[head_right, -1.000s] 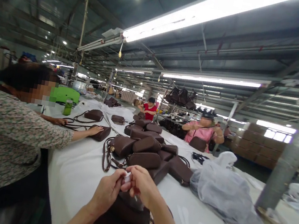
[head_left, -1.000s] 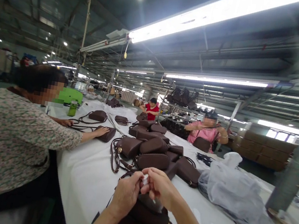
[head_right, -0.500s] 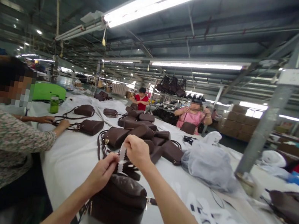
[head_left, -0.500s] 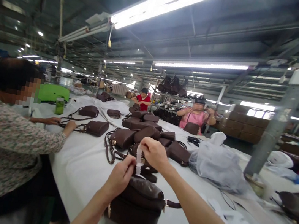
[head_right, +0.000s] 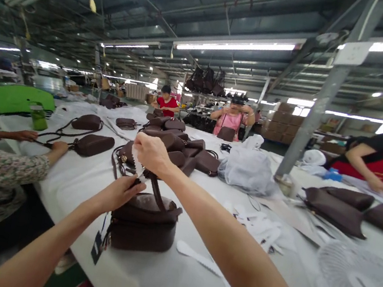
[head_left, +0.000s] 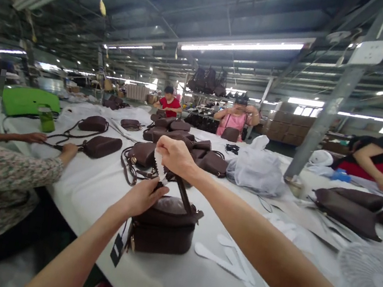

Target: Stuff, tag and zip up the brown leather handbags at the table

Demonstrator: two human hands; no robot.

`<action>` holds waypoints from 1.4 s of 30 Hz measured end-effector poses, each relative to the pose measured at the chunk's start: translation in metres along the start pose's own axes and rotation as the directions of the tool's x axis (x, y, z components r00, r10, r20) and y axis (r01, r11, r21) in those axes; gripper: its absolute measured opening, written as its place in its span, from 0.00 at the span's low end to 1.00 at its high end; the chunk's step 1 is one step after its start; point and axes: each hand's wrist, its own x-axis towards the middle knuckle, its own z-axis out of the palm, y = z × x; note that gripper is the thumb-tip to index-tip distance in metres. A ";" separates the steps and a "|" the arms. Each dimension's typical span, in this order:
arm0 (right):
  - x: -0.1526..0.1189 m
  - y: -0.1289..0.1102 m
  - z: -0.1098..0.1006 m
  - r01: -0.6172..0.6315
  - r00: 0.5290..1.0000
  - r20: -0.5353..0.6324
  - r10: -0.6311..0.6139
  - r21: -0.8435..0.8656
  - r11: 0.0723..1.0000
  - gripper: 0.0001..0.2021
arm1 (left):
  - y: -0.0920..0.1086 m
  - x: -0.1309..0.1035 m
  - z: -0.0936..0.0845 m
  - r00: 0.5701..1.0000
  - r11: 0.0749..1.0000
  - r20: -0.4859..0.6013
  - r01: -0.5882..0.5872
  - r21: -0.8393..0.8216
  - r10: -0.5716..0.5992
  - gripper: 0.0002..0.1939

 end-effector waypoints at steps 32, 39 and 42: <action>-0.075 0.046 0.010 -0.307 0.735 0.676 0.051 0.264 0.915 0.14 | -0.002 -0.080 0.074 0.948 0.869 -0.186 -0.142 0.475 0.257 0.06; -0.084 0.049 0.019 0.020 0.780 0.617 -0.105 0.143 0.989 0.13 | 0.009 -0.060 0.070 1.000 0.882 -0.001 0.019 0.471 -0.021 0.18; -0.091 0.049 0.024 0.076 0.726 0.671 -0.149 0.137 0.988 0.16 | 0.004 -0.057 0.077 0.999 0.875 -0.038 0.028 0.484 -0.011 0.23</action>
